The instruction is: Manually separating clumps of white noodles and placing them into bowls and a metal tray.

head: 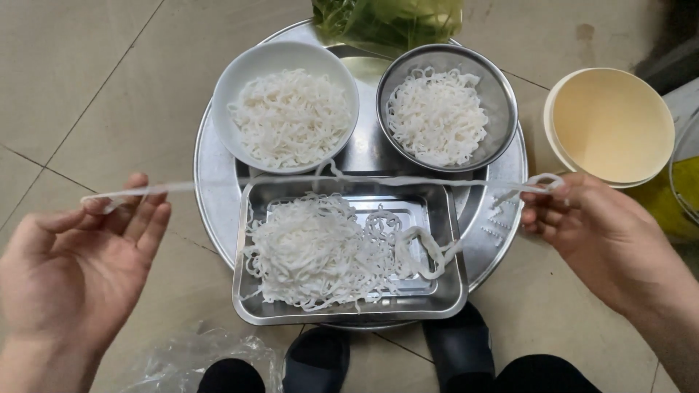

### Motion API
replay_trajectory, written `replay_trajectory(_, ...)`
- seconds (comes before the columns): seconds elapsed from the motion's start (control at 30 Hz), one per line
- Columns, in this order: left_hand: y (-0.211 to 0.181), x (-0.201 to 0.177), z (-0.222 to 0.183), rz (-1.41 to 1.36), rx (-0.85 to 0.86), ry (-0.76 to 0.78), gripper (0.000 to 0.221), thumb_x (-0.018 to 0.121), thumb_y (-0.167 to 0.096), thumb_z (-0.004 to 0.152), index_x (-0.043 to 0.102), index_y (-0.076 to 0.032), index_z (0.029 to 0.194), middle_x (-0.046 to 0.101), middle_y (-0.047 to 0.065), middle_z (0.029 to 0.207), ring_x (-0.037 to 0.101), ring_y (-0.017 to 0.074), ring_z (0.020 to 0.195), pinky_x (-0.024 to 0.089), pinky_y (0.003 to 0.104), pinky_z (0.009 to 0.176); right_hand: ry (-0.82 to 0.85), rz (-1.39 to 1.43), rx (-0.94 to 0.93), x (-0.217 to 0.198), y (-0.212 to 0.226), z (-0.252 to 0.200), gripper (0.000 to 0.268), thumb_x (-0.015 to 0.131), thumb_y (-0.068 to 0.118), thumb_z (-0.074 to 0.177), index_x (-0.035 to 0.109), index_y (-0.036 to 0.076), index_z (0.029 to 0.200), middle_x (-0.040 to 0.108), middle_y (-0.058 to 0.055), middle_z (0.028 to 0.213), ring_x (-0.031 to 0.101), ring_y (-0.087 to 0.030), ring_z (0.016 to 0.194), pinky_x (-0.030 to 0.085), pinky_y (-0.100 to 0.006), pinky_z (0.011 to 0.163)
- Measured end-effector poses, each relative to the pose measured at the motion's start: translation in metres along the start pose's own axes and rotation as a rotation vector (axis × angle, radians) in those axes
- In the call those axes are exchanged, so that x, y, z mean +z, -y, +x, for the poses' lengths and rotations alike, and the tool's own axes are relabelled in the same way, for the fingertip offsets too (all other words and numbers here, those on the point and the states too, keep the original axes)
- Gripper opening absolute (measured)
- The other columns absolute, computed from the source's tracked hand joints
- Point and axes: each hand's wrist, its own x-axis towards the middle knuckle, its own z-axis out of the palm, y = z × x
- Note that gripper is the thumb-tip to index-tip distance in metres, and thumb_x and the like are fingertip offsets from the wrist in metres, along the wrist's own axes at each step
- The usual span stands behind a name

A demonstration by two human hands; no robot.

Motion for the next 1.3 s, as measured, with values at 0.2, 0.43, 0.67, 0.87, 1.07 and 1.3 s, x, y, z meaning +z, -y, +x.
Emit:
replay_trajectory(0.2,-0.013,-0.003,0.009,-0.119,0.074,-0.099,0.014,0.060,-0.034,0.084,0.053,-0.022,0.088,0.066,-0.002,0.113,0.069,0.0155,0.117,0.061,0.033,0.116,-0.020,-0.029,-0.148,-0.017,0.006,0.006,0.006,0.056,0.010,0.104,0.058,0.009,0.099,0.069,-0.021,0.112,0.064,-0.032,0.096,0.053,-0.039,0.092)
replay_trajectory(0.43,0.023,0.017,-0.018,0.197,0.004,0.254,0.020,0.059,-0.010,0.092,0.058,-0.014,0.111,0.066,0.018,0.091,0.064,0.0349,0.078,0.056,0.052,0.084,0.057,-0.062,-0.045,0.036,0.012,-0.017,0.008,0.059,0.002,0.101,0.064,-0.004,0.104,0.076,-0.029,0.107,0.068,-0.035,0.087,0.057,-0.044,0.084)
replay_trajectory(0.67,0.066,0.091,-0.067,0.481,-0.080,0.580,0.032,0.078,0.000,0.086,0.058,-0.010,0.110,0.090,0.021,0.109,0.081,0.0252,0.097,0.064,0.034,0.080,0.366,-0.311,-0.089,0.111,0.018,-0.041,0.010,0.076,0.009,0.089,0.076,0.001,0.095,0.095,-0.022,0.098,0.081,-0.020,0.074,0.066,-0.031,0.071)
replay_trajectory(0.87,0.083,0.095,-0.081,0.433,0.059,0.643,0.033,0.085,-0.003,0.084,0.059,-0.008,0.104,0.086,0.012,0.098,0.077,0.0147,0.086,0.063,0.028,0.081,0.419,-0.346,0.015,0.130,0.014,-0.055,0.011,0.084,0.010,0.087,0.084,0.000,0.091,0.086,-0.012,0.075,0.079,-0.016,0.070,0.066,-0.029,0.069)
replay_trajectory(1.07,0.072,0.079,-0.072,0.404,0.030,0.614,0.032,0.081,0.002,0.087,0.057,-0.008,0.106,0.076,0.010,0.090,0.069,0.0145,0.081,0.057,0.028,0.077,0.426,-0.421,0.019,0.122,0.012,-0.048,0.010,0.084,0.011,0.088,0.083,0.001,0.091,0.086,-0.008,0.083,0.074,-0.012,0.073,0.060,-0.027,0.068)
replay_trajectory(1.3,0.045,0.028,-0.039,0.239,-0.027,0.129,0.025,0.061,0.013,0.090,0.053,-0.001,0.109,0.066,0.021,0.096,0.071,0.0348,0.092,0.062,0.046,0.099,0.068,-0.329,0.127,0.051,-0.013,-0.011,0.011,0.066,0.004,0.099,0.065,-0.005,0.093,0.084,-0.031,0.099,0.065,-0.028,0.068,0.045,-0.033,0.061)
